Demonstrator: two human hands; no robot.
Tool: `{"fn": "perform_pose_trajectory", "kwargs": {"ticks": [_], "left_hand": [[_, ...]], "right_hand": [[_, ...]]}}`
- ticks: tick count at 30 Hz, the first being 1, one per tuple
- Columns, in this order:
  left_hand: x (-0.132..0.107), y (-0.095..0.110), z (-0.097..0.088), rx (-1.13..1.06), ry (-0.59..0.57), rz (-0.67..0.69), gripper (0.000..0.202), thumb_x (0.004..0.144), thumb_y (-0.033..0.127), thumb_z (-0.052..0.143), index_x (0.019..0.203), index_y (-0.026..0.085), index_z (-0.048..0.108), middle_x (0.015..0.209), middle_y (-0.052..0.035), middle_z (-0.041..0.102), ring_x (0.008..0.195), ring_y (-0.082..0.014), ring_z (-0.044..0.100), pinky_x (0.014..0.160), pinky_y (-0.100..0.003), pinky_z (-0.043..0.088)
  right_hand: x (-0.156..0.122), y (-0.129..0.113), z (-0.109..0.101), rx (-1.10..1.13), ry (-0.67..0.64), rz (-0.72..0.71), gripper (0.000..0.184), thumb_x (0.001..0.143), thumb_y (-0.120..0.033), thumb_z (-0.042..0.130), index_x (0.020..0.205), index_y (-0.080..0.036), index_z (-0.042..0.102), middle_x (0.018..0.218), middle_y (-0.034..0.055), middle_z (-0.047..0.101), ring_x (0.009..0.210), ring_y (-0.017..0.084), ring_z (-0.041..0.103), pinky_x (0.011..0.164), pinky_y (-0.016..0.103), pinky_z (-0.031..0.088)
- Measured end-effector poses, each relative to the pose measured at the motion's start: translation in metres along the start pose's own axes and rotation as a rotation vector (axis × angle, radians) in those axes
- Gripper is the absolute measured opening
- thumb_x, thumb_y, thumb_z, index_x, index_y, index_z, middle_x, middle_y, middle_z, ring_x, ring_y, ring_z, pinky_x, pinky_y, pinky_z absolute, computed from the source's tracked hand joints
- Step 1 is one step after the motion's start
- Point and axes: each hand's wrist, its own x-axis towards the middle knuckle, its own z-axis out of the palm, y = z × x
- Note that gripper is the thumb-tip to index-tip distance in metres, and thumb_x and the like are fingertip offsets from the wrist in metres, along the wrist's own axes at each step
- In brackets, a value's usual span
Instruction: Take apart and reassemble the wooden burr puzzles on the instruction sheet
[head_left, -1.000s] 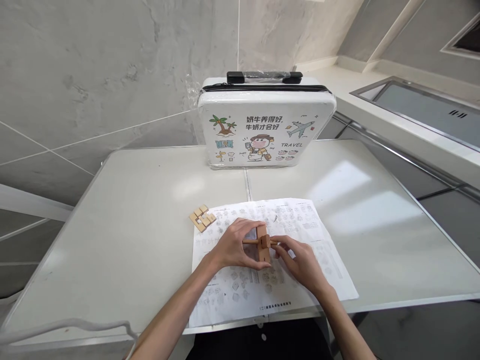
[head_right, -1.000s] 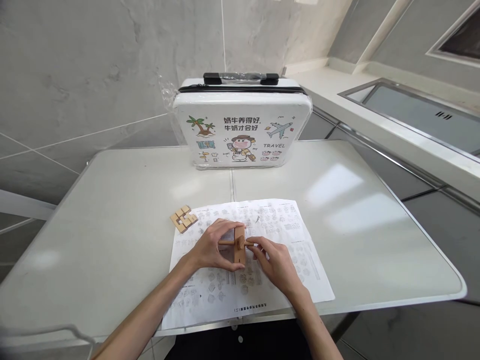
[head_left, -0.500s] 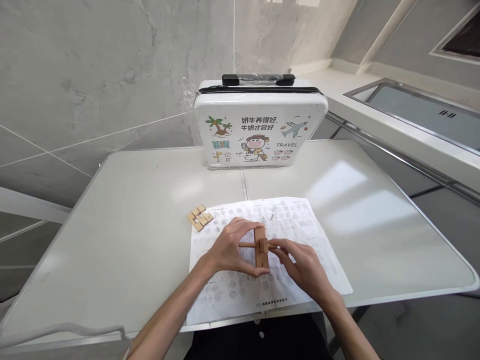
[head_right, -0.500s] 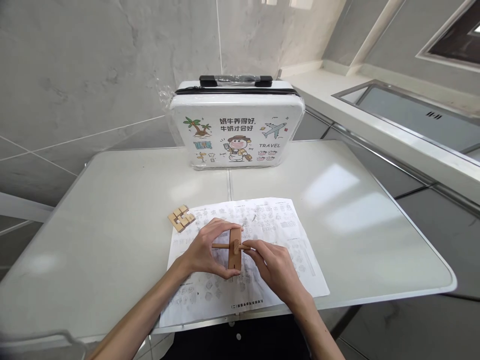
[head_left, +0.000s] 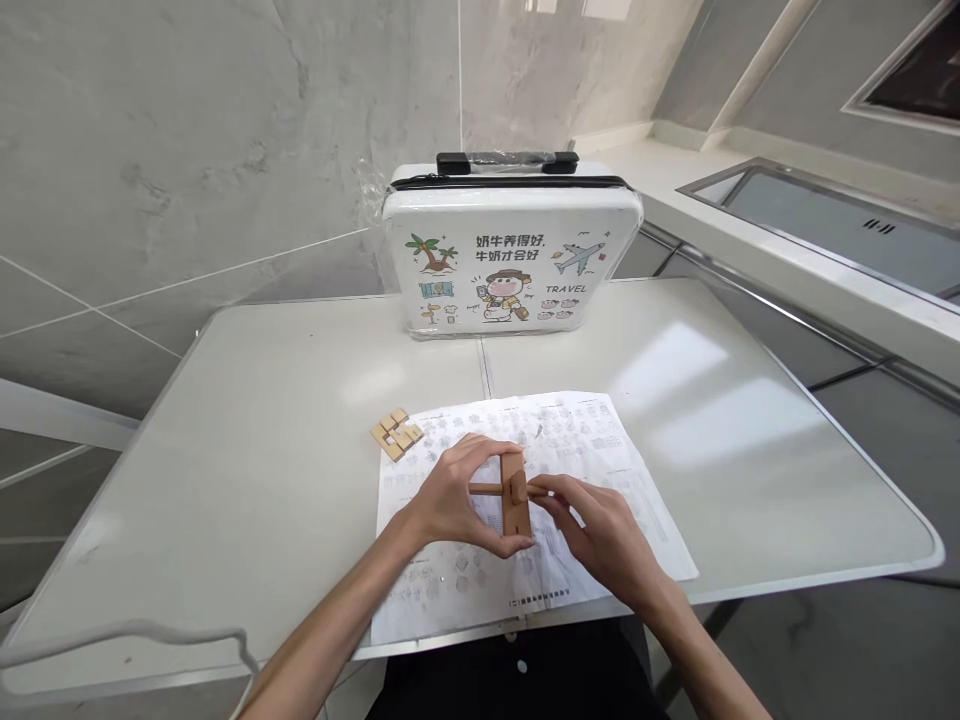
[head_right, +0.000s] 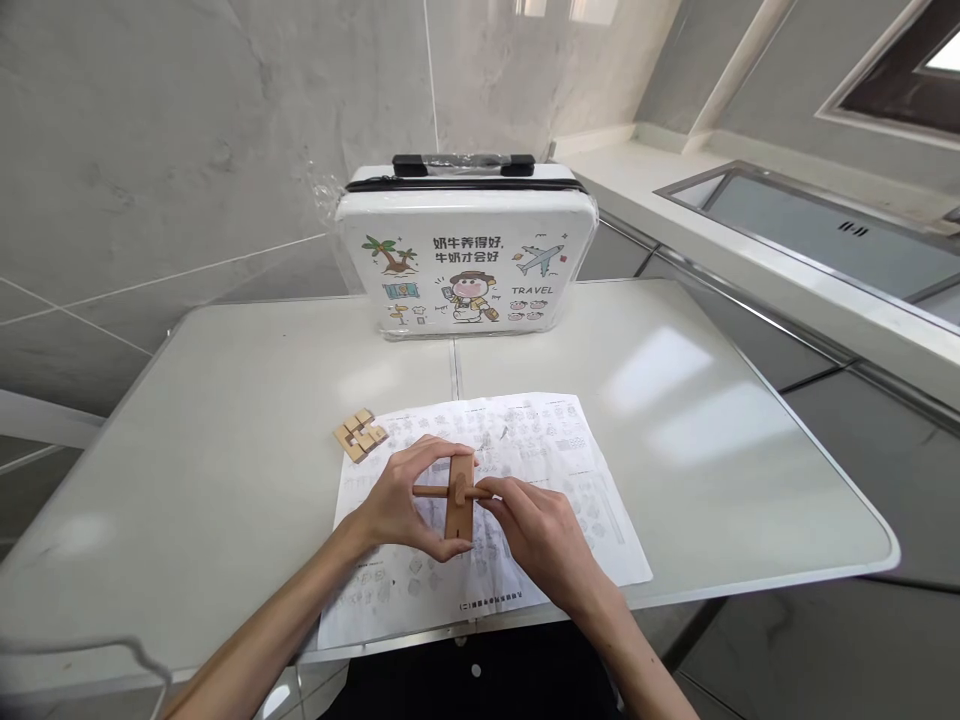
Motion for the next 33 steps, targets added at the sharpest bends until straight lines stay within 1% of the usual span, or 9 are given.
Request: {"fn": "perform_pose_trajectory", "kwargs": {"ticks": [6,11,14,16,18,20,22,26,33], "left_hand": [[-0.004,0.003,-0.002,-0.020,0.033,-0.057,0.086,0.057,0.049,0.094,0.133,0.024,0.063,0.113,-0.0096,0.076,0.103,-0.0323,0.072,0.094,-0.047,0.058],[-0.001,0.007,-0.005,-0.074,-0.076,-0.255,0.086,0.059,0.048,0.097,0.135,0.026,0.063,0.126,-0.0102,0.075,0.119,-0.0367,0.069,0.109,-0.052,0.051],[-0.002,0.006,-0.004,-0.243,-0.101,-0.375,0.107,0.058,0.053,0.100,0.150,0.028,0.051,0.136,-0.0126,0.072,0.131,-0.0384,0.065,0.112,-0.052,0.050],[-0.005,0.007,0.000,-0.322,-0.088,-0.442,0.112,0.063,0.057,0.098,0.156,0.029,0.043,0.138,-0.0140,0.071,0.131,-0.0376,0.065,0.109,-0.050,0.052],[-0.008,0.011,0.005,-0.295,-0.080,-0.483,0.090,0.076,0.059,0.090,0.150,0.029,0.049,0.133,-0.0128,0.072,0.123,-0.0348,0.069,0.103,-0.048,0.055],[-0.009,0.019,0.010,-0.199,-0.113,-0.491,0.052,0.092,0.058,0.075,0.132,0.026,0.063,0.121,-0.0097,0.074,0.109,-0.0303,0.072,0.092,-0.043,0.058],[-0.009,0.030,0.014,-0.096,-0.157,-0.488,0.034,0.104,0.052,0.058,0.119,0.023,0.067,0.105,-0.0071,0.074,0.094,-0.0258,0.072,0.080,-0.037,0.058],[-0.007,0.044,0.021,0.061,-0.203,-0.453,0.033,0.114,0.036,0.032,0.126,0.022,0.059,0.099,-0.0046,0.073,0.086,-0.0214,0.070,0.077,-0.035,0.055],[-0.010,0.045,0.030,0.200,-0.208,-0.426,0.036,0.113,0.026,0.027,0.133,0.022,0.056,0.101,-0.0053,0.071,0.085,-0.0211,0.067,0.079,-0.037,0.054]], "right_hand": [[0.001,-0.003,0.000,0.033,0.005,0.016,0.021,0.112,-0.027,0.050,0.122,-0.030,0.068,0.106,0.0057,0.082,0.083,0.024,0.079,0.066,0.034,0.058],[0.001,-0.005,0.001,0.163,0.038,0.159,0.017,0.109,-0.034,0.055,0.118,-0.028,0.068,0.098,0.0057,0.080,0.076,0.023,0.075,0.061,0.032,0.059],[0.002,-0.006,0.002,0.319,0.083,0.290,0.019,0.107,-0.040,0.058,0.110,-0.026,0.069,0.080,0.0033,0.074,0.067,0.021,0.070,0.059,0.030,0.058],[0.003,-0.005,0.002,0.437,0.103,0.337,0.021,0.106,-0.043,0.060,0.108,-0.024,0.069,0.081,0.0038,0.073,0.067,0.020,0.070,0.061,0.030,0.059],[0.003,-0.005,0.003,0.533,0.131,0.368,0.023,0.106,-0.045,0.061,0.108,-0.023,0.068,0.085,0.0047,0.074,0.069,0.019,0.070,0.063,0.031,0.060],[0.003,-0.005,0.007,0.598,0.165,0.396,0.024,0.105,-0.046,0.062,0.108,-0.023,0.067,0.084,0.0044,0.074,0.070,0.019,0.069,0.063,0.031,0.059],[0.002,-0.006,0.012,0.642,0.198,0.420,0.026,0.105,-0.047,0.062,0.106,-0.022,0.067,0.082,0.0041,0.073,0.070,0.019,0.068,0.063,0.030,0.059],[0.000,-0.012,0.024,0.683,0.241,0.460,0.026,0.107,-0.048,0.061,0.106,-0.022,0.067,0.081,0.0030,0.070,0.071,0.018,0.066,0.066,0.030,0.057],[0.001,-0.018,0.035,0.715,0.305,0.492,0.029,0.104,-0.050,0.065,0.104,-0.021,0.069,0.091,0.0069,0.074,0.078,0.021,0.069,0.074,0.035,0.059]]}}
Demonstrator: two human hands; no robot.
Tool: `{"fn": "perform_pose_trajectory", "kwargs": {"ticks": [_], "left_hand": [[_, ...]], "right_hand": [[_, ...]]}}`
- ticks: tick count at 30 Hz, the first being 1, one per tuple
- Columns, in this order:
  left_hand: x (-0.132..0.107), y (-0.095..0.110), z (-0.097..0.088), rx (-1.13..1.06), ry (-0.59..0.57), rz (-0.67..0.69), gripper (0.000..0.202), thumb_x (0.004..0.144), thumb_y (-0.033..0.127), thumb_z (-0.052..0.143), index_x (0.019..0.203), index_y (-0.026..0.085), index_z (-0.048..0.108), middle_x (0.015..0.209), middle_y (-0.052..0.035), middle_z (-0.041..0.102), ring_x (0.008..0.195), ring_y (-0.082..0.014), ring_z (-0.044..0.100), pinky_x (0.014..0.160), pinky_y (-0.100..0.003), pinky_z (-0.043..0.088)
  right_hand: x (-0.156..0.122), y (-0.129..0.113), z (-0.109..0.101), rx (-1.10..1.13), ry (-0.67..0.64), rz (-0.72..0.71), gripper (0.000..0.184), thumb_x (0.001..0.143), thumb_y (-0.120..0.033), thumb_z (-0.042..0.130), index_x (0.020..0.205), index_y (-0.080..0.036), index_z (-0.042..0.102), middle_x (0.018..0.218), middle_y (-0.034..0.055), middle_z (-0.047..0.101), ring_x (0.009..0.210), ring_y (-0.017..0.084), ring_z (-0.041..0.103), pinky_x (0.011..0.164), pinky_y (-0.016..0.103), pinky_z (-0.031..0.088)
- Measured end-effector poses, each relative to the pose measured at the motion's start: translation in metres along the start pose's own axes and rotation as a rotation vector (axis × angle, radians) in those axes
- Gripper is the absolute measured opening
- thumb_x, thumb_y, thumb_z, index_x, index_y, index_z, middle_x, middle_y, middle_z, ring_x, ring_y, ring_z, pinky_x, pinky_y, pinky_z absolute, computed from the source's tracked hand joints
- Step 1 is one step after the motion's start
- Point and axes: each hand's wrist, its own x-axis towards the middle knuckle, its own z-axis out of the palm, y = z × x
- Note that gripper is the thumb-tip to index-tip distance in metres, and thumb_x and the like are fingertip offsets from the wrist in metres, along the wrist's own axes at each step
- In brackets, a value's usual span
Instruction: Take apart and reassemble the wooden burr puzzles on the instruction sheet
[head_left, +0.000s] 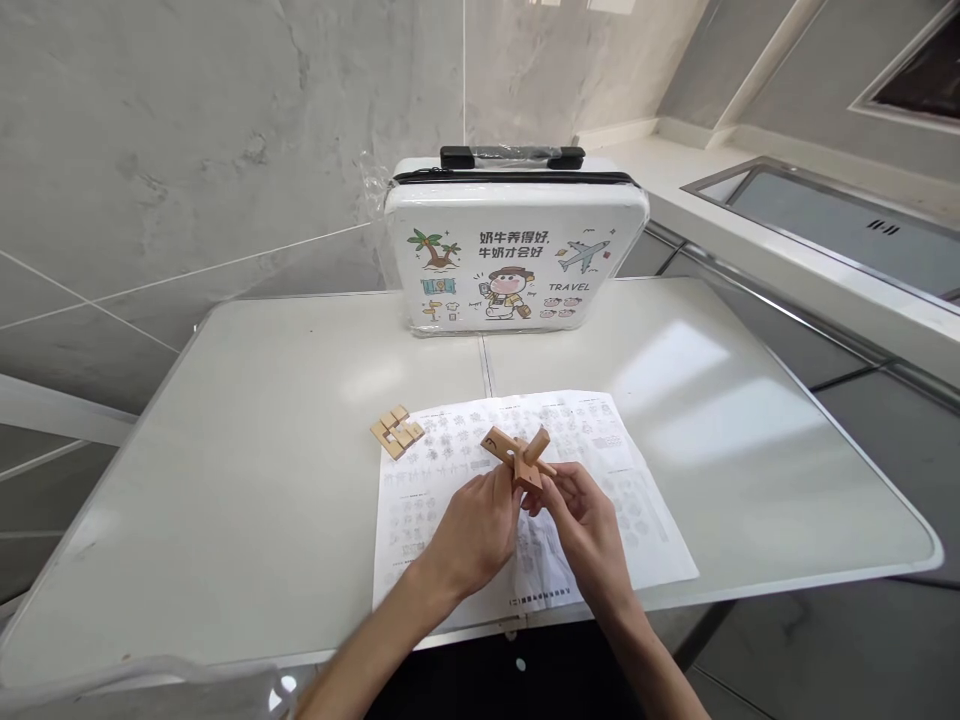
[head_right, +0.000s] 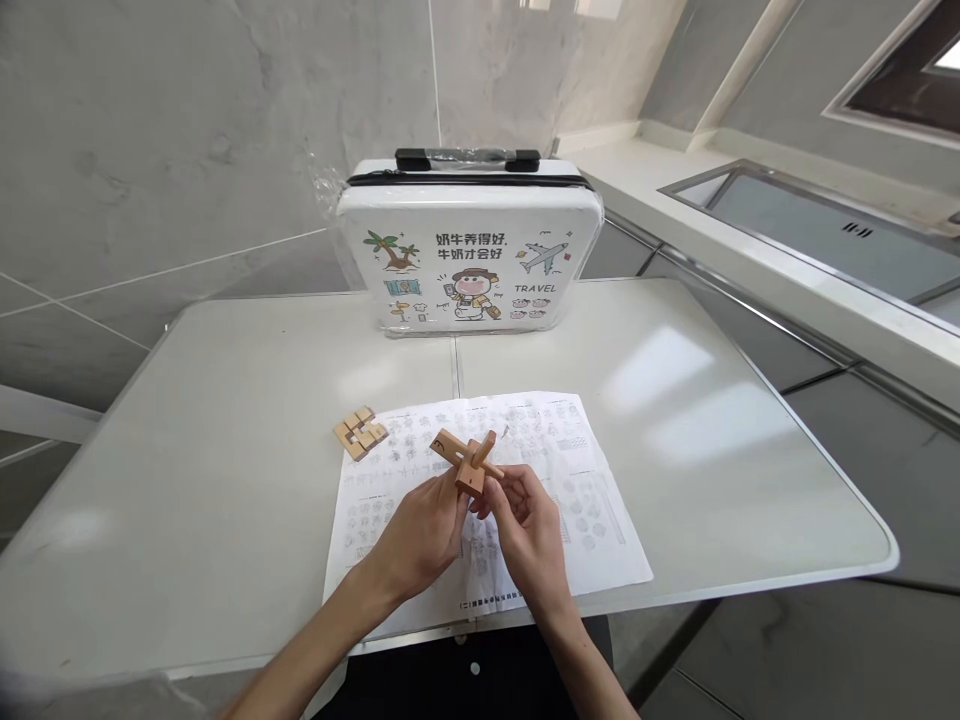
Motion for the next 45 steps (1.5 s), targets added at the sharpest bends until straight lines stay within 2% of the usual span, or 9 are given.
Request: {"fn": "perform_pose_trajectory", "kwargs": {"ticks": [5,8,10,13,21,25,34,39,45], "left_hand": [[-0.003,-0.005,-0.014,-0.259,0.001,-0.111,0.038,0.106,0.050,0.053,0.132,0.025,0.062,0.118,-0.0089,0.071,0.106,-0.0278,0.068,0.094,-0.046,0.056],[-0.007,-0.010,-0.022,-0.497,0.085,-0.218,0.082,0.086,0.058,0.080,0.155,0.029,0.046,0.152,-0.0144,0.057,0.135,-0.0375,0.058,0.110,-0.055,0.050],[-0.008,-0.013,-0.025,-0.630,0.085,-0.244,0.105,0.077,0.056,0.089,0.163,0.030,0.034,0.160,-0.0161,0.051,0.146,-0.0412,0.051,0.119,-0.061,0.041],[-0.008,-0.014,-0.027,-0.740,0.030,-0.260,0.107,0.074,0.051,0.093,0.162,0.032,0.038,0.156,-0.0153,0.057,0.148,-0.0421,0.050,0.123,-0.064,0.035],[-0.007,-0.012,-0.014,-0.948,0.108,-0.224,0.086,0.072,0.045,0.095,0.148,0.028,0.057,0.150,-0.0143,0.064,0.144,-0.0406,0.054,0.121,-0.058,0.040],[-0.006,-0.014,-0.010,-0.999,0.152,-0.163,0.089,0.066,0.047,0.099,0.143,0.029,0.060,0.151,-0.0145,0.062,0.144,-0.0411,0.053,0.120,-0.057,0.041],[-0.005,-0.019,-0.003,-1.066,0.259,-0.060,0.123,0.047,0.058,0.104,0.150,0.030,0.045,0.145,-0.0181,0.065,0.141,-0.0437,0.052,0.120,-0.061,0.031],[-0.009,-0.019,0.009,-1.086,0.318,-0.058,0.130,0.045,0.065,0.102,0.152,0.031,0.035,0.145,-0.0201,0.065,0.148,-0.0443,0.046,0.114,-0.056,0.041],[-0.010,-0.012,0.017,-1.128,0.342,-0.077,0.129,0.044,0.075,0.097,0.147,0.034,0.030,0.155,-0.0225,0.056,0.137,-0.0440,0.059,0.093,-0.046,0.058]], "right_hand": [[0.002,-0.001,-0.006,0.001,-0.047,0.032,0.028,0.104,-0.049,0.065,0.108,-0.022,0.070,0.098,0.0078,0.077,0.078,0.020,0.069,0.071,0.033,0.059],[-0.001,0.000,-0.009,0.019,-0.084,0.033,0.027,0.105,-0.048,0.064,0.110,-0.023,0.070,0.101,0.0082,0.077,0.082,0.021,0.070,0.071,0.032,0.059],[-0.003,0.002,-0.010,0.027,-0.110,0.032,0.026,0.105,-0.048,0.063,0.110,-0.023,0.068,0.101,0.0085,0.077,0.083,0.021,0.071,0.071,0.032,0.059],[-0.007,0.005,-0.010,0.018,-0.148,0.029,0.024,0.106,-0.046,0.062,0.110,-0.022,0.066,0.101,0.0087,0.076,0.077,0.020,0.069,0.071,0.033,0.058],[-0.011,-0.005,-0.006,-0.145,-0.167,-0.067,0.020,0.107,-0.040,0.060,0.106,-0.022,0.066,0.094,0.0073,0.076,0.073,0.019,0.068,0.070,0.032,0.057],[-0.013,-0.008,-0.003,-0.155,-0.180,-0.093,0.016,0.107,-0.037,0.059,0.107,-0.023,0.066,0.094,0.0069,0.077,0.074,0.020,0.070,0.070,0.032,0.057],[-0.017,-0.004,-0.001,-0.252,-0.203,-0.202,0.007,0.106,-0.024,0.058,0.107,-0.025,0.064,0.098,0.0053,0.079,0.087,0.022,0.075,0.077,0.032,0.058],[-0.020,-0.001,0.004,-0.377,-0.171,-0.282,0.014,0.102,-0.017,0.054,0.108,-0.026,0.063,0.095,0.0045,0.079,0.083,0.022,0.075,0.071,0.030,0.057],[-0.020,0.001,0.010,-0.492,-0.125,-0.387,0.020,0.097,-0.013,0.051,0.108,-0.026,0.061,0.083,0.0026,0.074,0.067,0.021,0.070,0.058,0.029,0.050]]}}
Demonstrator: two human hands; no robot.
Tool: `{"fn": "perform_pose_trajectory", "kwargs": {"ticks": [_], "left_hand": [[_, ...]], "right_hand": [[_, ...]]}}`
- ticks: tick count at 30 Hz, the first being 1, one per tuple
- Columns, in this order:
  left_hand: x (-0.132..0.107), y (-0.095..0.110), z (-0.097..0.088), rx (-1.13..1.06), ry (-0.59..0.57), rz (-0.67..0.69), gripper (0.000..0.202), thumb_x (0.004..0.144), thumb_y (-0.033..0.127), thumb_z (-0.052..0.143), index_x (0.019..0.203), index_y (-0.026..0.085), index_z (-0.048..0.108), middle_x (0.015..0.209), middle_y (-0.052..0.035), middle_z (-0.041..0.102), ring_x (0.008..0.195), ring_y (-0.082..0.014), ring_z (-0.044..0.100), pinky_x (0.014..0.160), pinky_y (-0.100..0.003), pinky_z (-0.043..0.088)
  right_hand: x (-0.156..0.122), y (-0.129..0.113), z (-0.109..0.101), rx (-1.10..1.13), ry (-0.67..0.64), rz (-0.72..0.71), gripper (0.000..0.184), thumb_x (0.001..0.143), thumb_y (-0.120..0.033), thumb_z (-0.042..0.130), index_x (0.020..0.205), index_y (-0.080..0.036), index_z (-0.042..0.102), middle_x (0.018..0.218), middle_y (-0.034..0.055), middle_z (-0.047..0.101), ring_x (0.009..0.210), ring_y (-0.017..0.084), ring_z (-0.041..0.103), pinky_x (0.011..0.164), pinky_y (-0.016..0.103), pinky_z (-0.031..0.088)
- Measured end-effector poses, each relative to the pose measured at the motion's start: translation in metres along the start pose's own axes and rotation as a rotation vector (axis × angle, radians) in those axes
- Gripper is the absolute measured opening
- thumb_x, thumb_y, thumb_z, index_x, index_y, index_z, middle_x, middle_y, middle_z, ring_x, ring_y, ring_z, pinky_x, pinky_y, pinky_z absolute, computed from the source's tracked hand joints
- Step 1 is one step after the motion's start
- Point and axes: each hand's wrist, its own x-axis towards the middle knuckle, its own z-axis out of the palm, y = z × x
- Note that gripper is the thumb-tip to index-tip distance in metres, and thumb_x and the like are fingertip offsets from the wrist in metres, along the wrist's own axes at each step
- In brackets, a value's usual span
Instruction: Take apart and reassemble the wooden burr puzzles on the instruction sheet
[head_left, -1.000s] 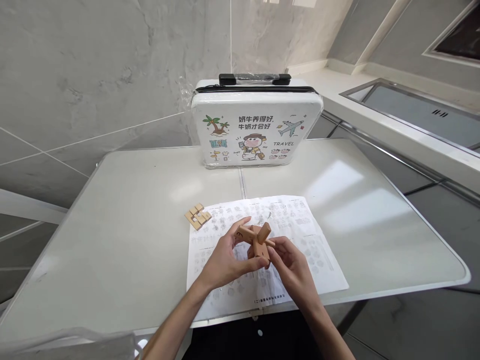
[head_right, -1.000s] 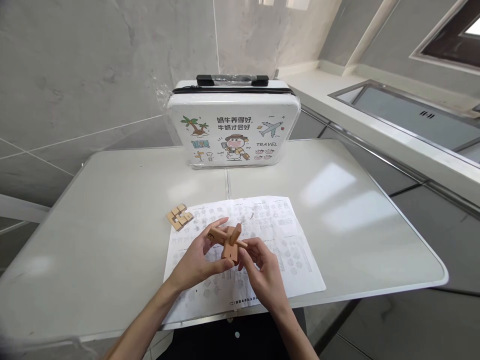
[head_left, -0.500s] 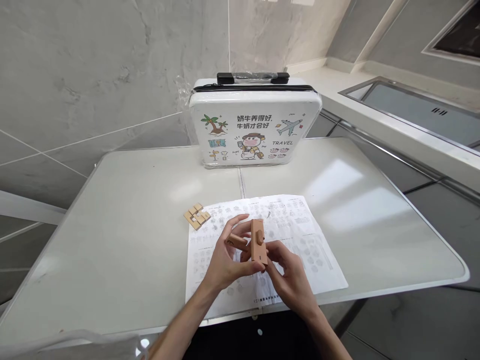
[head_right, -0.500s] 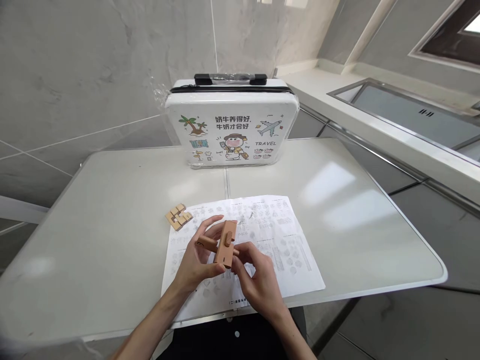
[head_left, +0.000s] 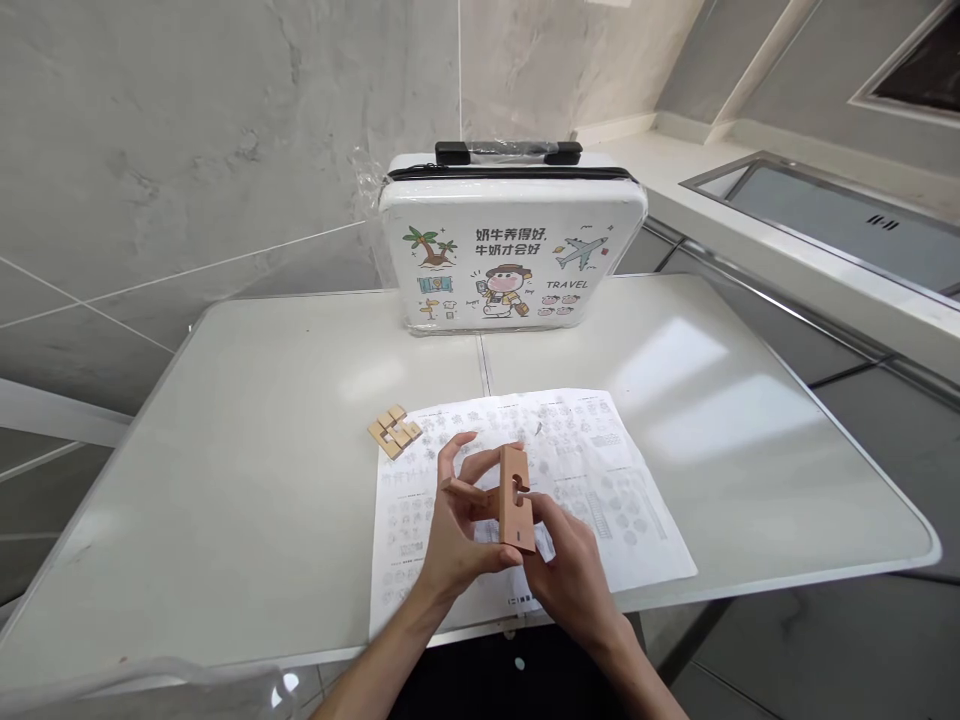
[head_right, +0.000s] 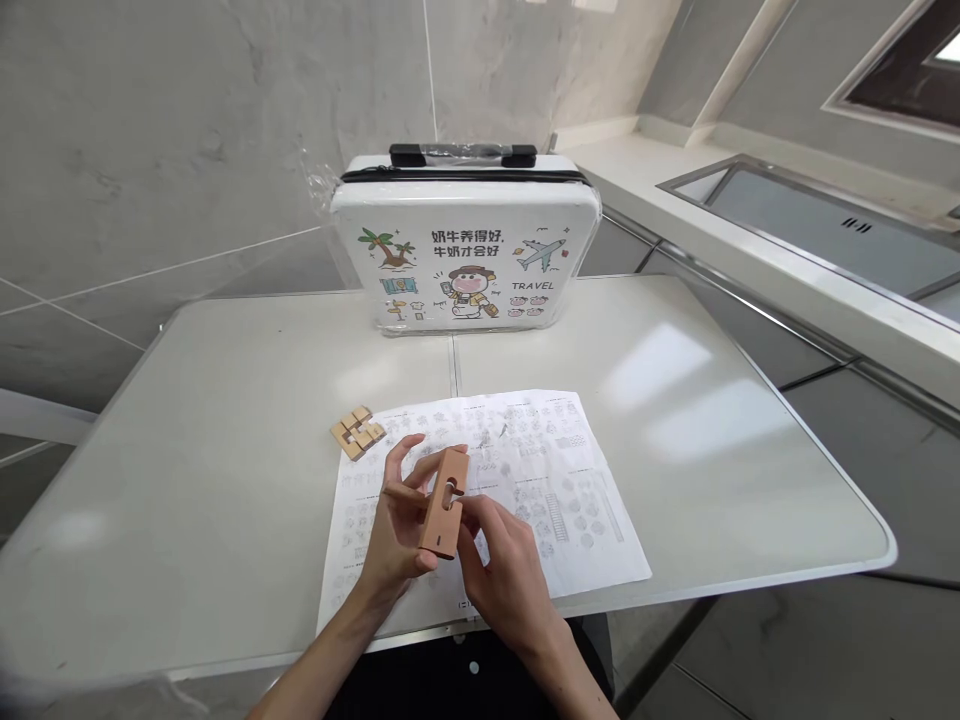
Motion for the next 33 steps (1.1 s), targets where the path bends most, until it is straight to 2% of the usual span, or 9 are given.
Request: {"fn": "perform_pose_trajectory", "kwargs": {"ticks": [5,9,12,14,18,20,24,28,33], "left_hand": [[-0.002,0.004,0.001,-0.018,0.027,-0.016,0.134,0.042,0.079,0.095,0.148,0.034,0.026,0.157,-0.0234,0.054,0.138,-0.0447,0.058,0.090,-0.045,0.059],[-0.005,0.010,0.001,-0.050,0.100,-0.017,0.126,0.049,0.082,0.091,0.147,0.033,0.028,0.159,-0.0223,0.052,0.142,-0.0428,0.053,0.092,-0.044,0.059],[-0.002,0.014,-0.004,-0.048,0.161,0.032,0.120,0.053,0.085,0.087,0.145,0.033,0.030,0.160,-0.0213,0.050,0.140,-0.0422,0.055,0.090,-0.044,0.061],[0.002,0.018,-0.013,0.000,0.201,0.078,0.116,0.057,0.084,0.086,0.145,0.033,0.031,0.158,-0.0196,0.052,0.141,-0.0419,0.055,0.095,-0.047,0.061],[0.005,0.028,-0.046,0.322,0.351,0.218,0.094,0.071,0.074,0.085,0.140,0.030,0.038,0.152,-0.0164,0.054,0.148,-0.0382,0.050,0.118,-0.054,0.047],[0.002,0.033,-0.065,0.592,0.396,0.274,0.093,0.069,0.062,0.091,0.140,0.028,0.041,0.152,-0.0163,0.053,0.147,-0.0386,0.050,0.123,-0.058,0.040],[-0.007,0.042,-0.093,0.951,0.324,0.242,0.090,0.071,0.052,0.093,0.143,0.027,0.045,0.148,-0.0151,0.058,0.142,-0.0401,0.056,0.120,-0.063,0.044],[-0.011,0.051,-0.103,1.171,0.215,0.229,0.086,0.079,0.053,0.087,0.149,0.030,0.043,0.152,-0.0130,0.059,0.137,-0.0387,0.062,0.115,-0.061,0.050],[-0.016,0.059,-0.116,1.378,0.311,0.199,0.080,0.082,0.060,0.080,0.147,0.027,0.048,0.146,-0.0109,0.062,0.133,-0.0368,0.064,0.108,-0.053,0.056]], "right_hand": [[0.000,-0.001,0.000,-0.023,-0.014,-0.035,0.017,0.101,-0.014,0.052,0.108,-0.027,0.062,0.084,0.0026,0.074,0.072,0.021,0.071,0.061,0.029,0.050],[-0.001,-0.001,0.003,-0.068,-0.019,-0.057,0.014,0.106,-0.017,0.052,0.109,-0.026,0.062,0.088,0.0042,0.075,0.074,0.021,0.071,0.062,0.030,0.050],[-0.003,-0.001,0.004,-0.021,-0.022,-0.010,0.010,0.108,-0.021,0.053,0.106,-0.026,0.061,0.087,0.0039,0.074,0.075,0.021,0.071,0.064,0.030,0.052],[-0.006,0.001,0.003,0.048,-0.043,0.050,0.009,0.109,-0.024,0.053,0.107,-0.026,0.062,0.090,0.0047,0.076,0.077,0.022,0.073,0.067,0.031,0.055],[-0.012,0.010,-0.006,0.117,-0.030,0.152,0.008,0.108,-0.028,0.055,0.109,-0.026,0.063,0.098,0.0066,0.079,0.084,0.023,0.075,0.073,0.033,0.060],[-0.015,0.016,-0.011,0.113,-0.004,0.184,0.009,0.108,-0.030,0.056,0.108,-0.026,0.064,0.098,0.0067,0.080,0.084,0.024,0.076,0.073,0.034,0.061],[-0.020,0.025,-0.019,0.102,0.025,0.231,0.012,0.107,-0.034,0.057,0.107,-0.026,0.065,0.098,0.0080,0.079,0.082,0.024,0.075,0.071,0.035,0.061],[-0.021,0.028,-0.020,0.114,0.025,0.252,0.013,0.108,-0.035,0.057,0.107,-0.025,0.065,0.097,0.0077,0.079,0.082,0.024,0.074,0.070,0.034,0.060],[-0.020,0.026,-0.019,0.121,0.026,0.246,0.014,0.108,-0.036,0.056,0.107,-0.026,0.065,0.094,0.0071,0.078,0.082,0.024,0.074,0.072,0.034,0.060]]}}
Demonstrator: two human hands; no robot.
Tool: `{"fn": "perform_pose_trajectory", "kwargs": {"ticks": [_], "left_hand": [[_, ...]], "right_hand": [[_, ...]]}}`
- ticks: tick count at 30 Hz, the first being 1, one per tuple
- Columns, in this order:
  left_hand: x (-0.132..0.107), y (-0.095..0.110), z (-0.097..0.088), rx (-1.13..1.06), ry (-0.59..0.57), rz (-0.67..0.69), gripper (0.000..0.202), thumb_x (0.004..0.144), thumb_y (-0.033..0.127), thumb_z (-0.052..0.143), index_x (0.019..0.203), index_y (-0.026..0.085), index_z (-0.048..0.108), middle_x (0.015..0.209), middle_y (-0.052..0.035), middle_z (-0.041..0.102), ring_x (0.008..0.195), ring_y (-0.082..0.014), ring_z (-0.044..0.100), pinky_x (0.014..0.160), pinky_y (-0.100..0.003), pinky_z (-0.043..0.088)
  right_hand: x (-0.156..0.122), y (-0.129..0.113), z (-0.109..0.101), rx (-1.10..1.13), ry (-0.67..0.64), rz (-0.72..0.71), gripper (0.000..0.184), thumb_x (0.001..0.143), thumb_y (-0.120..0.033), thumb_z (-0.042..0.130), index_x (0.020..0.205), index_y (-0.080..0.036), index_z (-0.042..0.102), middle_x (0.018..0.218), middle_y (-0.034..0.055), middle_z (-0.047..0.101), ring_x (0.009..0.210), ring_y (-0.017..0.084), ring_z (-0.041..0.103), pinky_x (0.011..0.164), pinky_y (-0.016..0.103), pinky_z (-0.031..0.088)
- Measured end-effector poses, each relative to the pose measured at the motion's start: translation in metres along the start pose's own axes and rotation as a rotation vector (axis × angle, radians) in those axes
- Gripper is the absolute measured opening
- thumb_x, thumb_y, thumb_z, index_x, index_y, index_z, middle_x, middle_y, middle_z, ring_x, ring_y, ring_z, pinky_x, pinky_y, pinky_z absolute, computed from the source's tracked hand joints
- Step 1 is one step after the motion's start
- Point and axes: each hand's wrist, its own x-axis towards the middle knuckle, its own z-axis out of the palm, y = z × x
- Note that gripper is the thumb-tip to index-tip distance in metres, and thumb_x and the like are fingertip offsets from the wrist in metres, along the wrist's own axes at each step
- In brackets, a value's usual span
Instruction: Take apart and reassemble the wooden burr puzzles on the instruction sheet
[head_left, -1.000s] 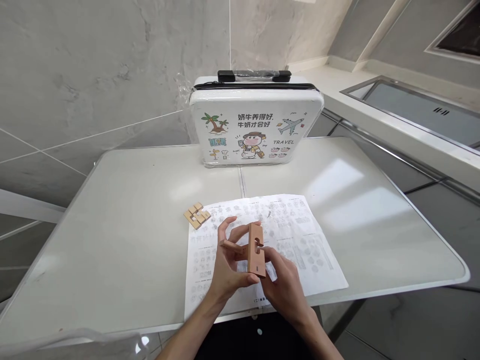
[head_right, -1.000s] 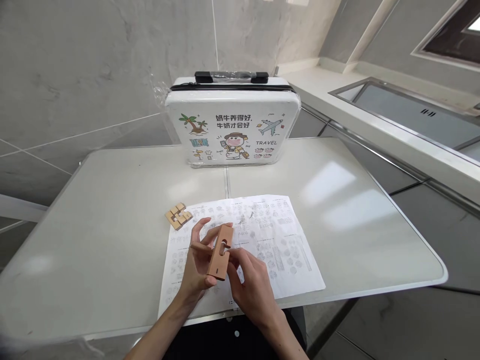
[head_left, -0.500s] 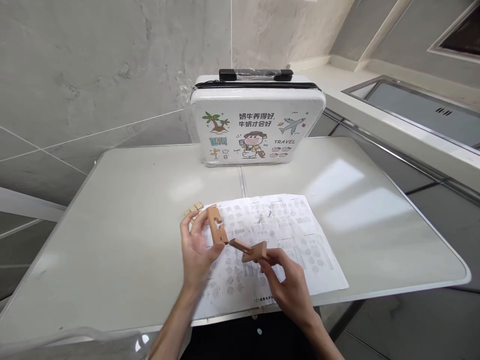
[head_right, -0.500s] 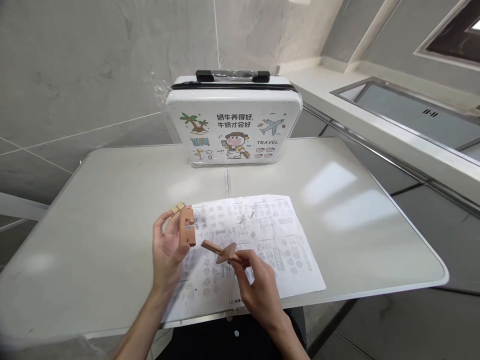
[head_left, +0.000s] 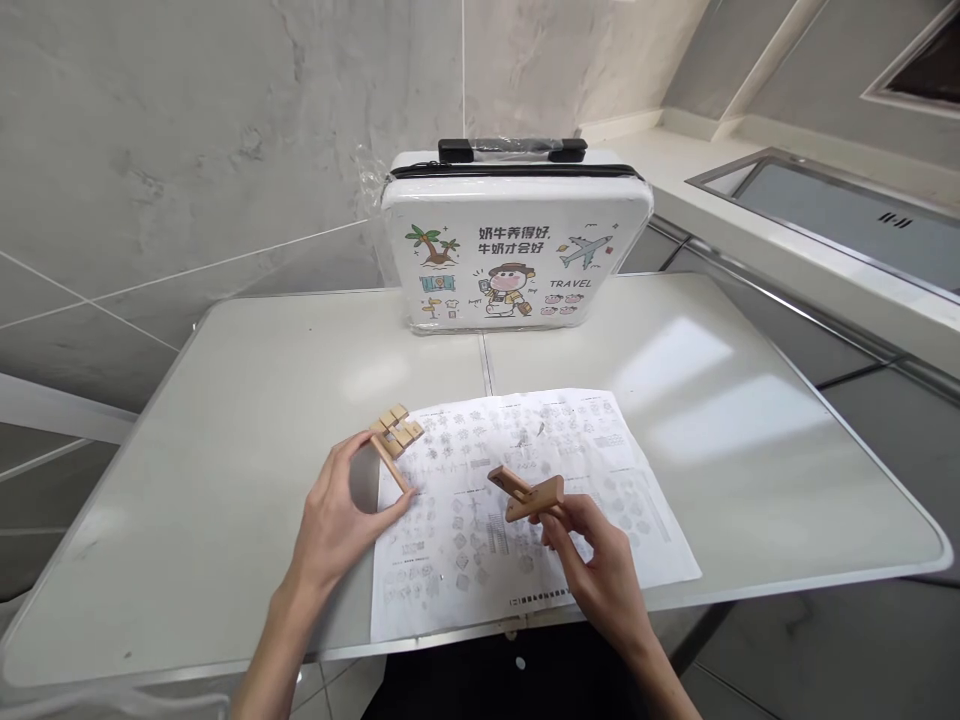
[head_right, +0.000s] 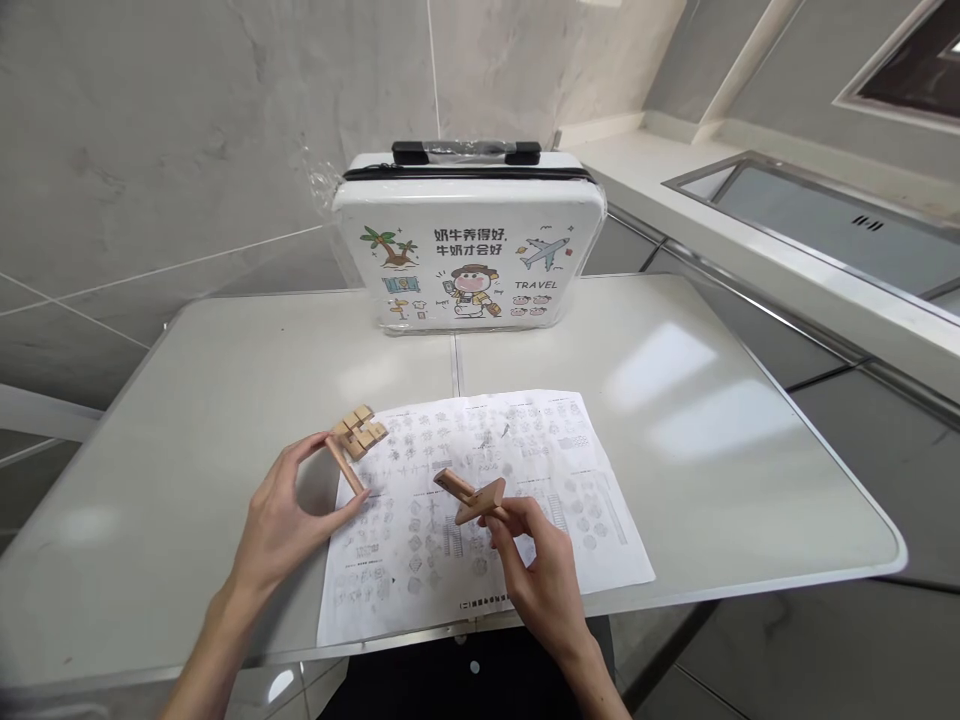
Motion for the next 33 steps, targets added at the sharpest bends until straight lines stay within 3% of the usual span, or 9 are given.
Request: {"fn": "perform_pose_trajectory", "kwargs": {"ticks": [6,10,17,33], "left_hand": [[-0.002,-0.014,-0.003,0.131,-0.016,-0.136,0.077,0.084,0.065,0.073,0.146,0.024,0.052,0.149,-0.0121,0.060,0.131,-0.0379,0.062,0.108,-0.052,0.053],[0.000,-0.016,0.004,0.153,-0.079,-0.149,0.074,0.085,0.061,0.072,0.145,0.023,0.053,0.147,-0.0124,0.061,0.132,-0.0377,0.060,0.108,-0.052,0.053],[0.007,-0.013,0.012,0.229,-0.091,-0.140,0.079,0.085,0.064,0.070,0.148,0.019,0.051,0.141,-0.0170,0.064,0.130,-0.0410,0.058,0.103,-0.056,0.053],[0.000,-0.007,0.035,0.259,0.062,-0.106,0.088,0.087,0.073,0.066,0.149,0.013,0.049,0.141,-0.0226,0.062,0.128,-0.0437,0.057,0.107,-0.060,0.047]], "right_hand": [[0.000,-0.001,0.000,0.006,-0.016,-0.005,0.014,0.108,-0.037,0.057,0.107,-0.025,0.065,0.100,0.0087,0.079,0.082,0.024,0.075,0.071,0.035,0.061],[0.001,-0.001,0.000,0.006,-0.021,-0.010,0.014,0.108,-0.036,0.057,0.108,-0.026,0.065,0.101,0.0085,0.079,0.083,0.024,0.075,0.071,0.034,0.061],[0.001,-0.002,-0.001,0.001,-0.022,-0.005,0.013,0.109,-0.036,0.057,0.107,-0.026,0.065,0.102,0.0078,0.080,0.084,0.023,0.075,0.071,0.033,0.061],[0.002,-0.006,0.004,0.038,-0.071,-0.005,0.012,0.109,-0.035,0.056,0.108,-0.026,0.064,0.099,0.0055,0.079,0.082,0.021,0.072,0.073,0.032,0.059]]}}
